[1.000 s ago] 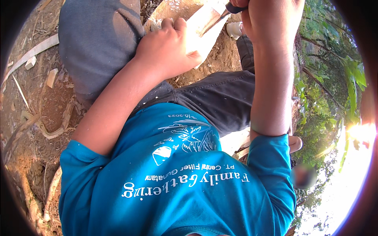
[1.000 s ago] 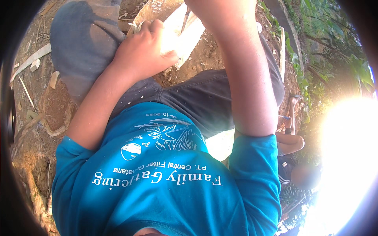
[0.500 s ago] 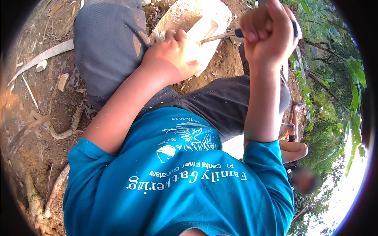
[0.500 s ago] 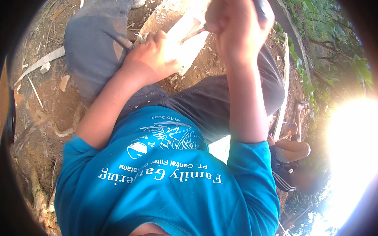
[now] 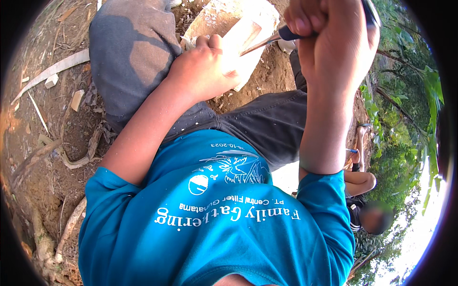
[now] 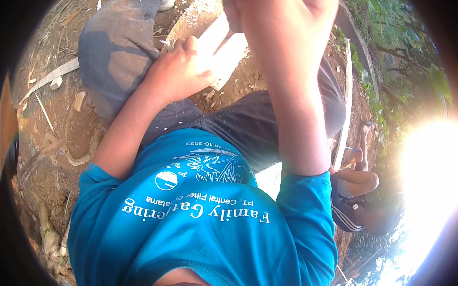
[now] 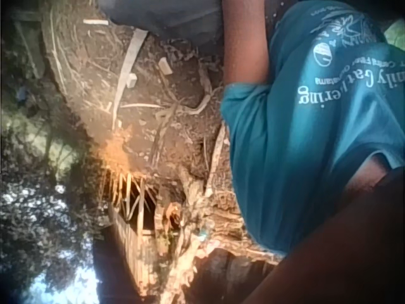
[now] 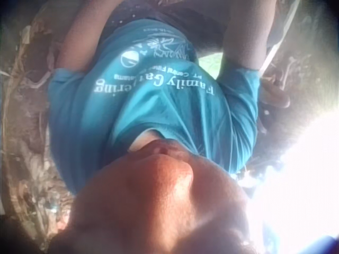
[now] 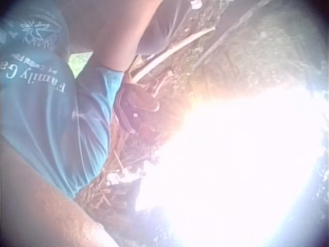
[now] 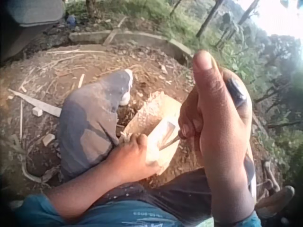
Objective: The person uses a chisel to carve a rectangular hole in a wood block, pushing the tool and striking it with their hand to remove wood shavings while sitting on the ground.
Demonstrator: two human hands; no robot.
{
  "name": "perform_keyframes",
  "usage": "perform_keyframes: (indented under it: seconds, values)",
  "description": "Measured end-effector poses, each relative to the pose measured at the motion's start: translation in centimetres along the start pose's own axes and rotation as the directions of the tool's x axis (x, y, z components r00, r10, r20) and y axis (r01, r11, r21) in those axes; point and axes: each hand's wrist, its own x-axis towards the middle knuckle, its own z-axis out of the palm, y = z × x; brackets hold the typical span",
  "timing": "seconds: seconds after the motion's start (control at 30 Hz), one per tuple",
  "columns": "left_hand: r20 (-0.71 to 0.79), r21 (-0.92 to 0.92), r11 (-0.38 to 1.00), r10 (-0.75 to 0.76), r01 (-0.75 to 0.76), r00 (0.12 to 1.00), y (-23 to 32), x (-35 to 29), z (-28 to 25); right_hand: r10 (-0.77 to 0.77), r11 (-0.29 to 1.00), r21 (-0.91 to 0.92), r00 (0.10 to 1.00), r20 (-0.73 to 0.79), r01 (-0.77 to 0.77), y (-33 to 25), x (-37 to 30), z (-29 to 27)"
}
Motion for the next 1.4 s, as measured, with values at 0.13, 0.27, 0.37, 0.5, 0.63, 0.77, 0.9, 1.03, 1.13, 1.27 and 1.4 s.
perform_keyframes:
  seconds: [0.13,0.27,0.37,0.5,0.63,0.77,0.9,1.03,1.13,1.27,1.4]
  values:
    - [-0.068,-0.005,0.999,0.034,-0.034,0.997,-0.5,0.2,1.2,0.021,1.0,0.005,0.998,-0.053,-0.021,0.2,0.5,0.4]
    - [0.029,-0.032,0.997,0.07,-0.069,0.997,0.1,0.1,-0.3,-0.078,0.994,0.06,0.982,-0.173,0.09,1.2,-0.2,0.5]
    - [0.007,-0.084,0.996,0.044,-0.043,0.999,0.4,-0.3,-1.1,-0.166,0.982,0.067,0.975,-0.15,0.177,2.7,0.1,-0.1]
    - [0.015,-0.146,0.985,-0.085,0.086,0.996,0.7,0.0,-1.2,-0.245,0.961,0.097,0.96,-0.132,0.259,3.0,0.4,-0.6]
    - [0.012,-0.13,0.987,-0.091,0.091,0.996,0.7,-0.1,-1.2,-0.263,0.964,0.025,0.96,-0.093,0.266,3.2,0.3,-0.2]
    - [0.004,-0.151,0.986,-0.074,0.074,0.997,0.7,-0.3,-1.4,-0.273,0.96,0.031,0.958,-0.084,0.277,4.1,0.4,0.0]
    - [-0.013,-0.174,0.984,-0.051,0.048,0.999,0.4,-0.4,-1.0,-0.296,0.955,-0.034,0.952,-0.082,0.294,4.9,0.4,-0.1]
    - [-0.036,-0.166,0.986,-0.028,0.022,0.999,0.3,-0.3,-0.7,-0.316,0.949,-0.039,0.945,-0.078,0.314,4.8,0.0,0.4]
    - [-0.076,-0.138,0.99,-0.002,-0.008,0.997,0.2,-0.4,-0.4,-0.35,0.937,-0.021,0.936,-0.03,0.349,5.1,-0.2,0.4]
    - [-0.112,-0.107,0.993,0.035,-0.047,0.993,-0.1,-0.3,0.1,-0.208,0.978,0.038,0.975,0.072,0.206,3.6,-0.7,0.8]
    - [-0.042,-0.107,0.994,0.017,-0.022,0.999,0.9,-0.9,-0.7,-0.129,0.992,0.026,0.984,0.122,0.127,2.5,-2.1,-0.9]
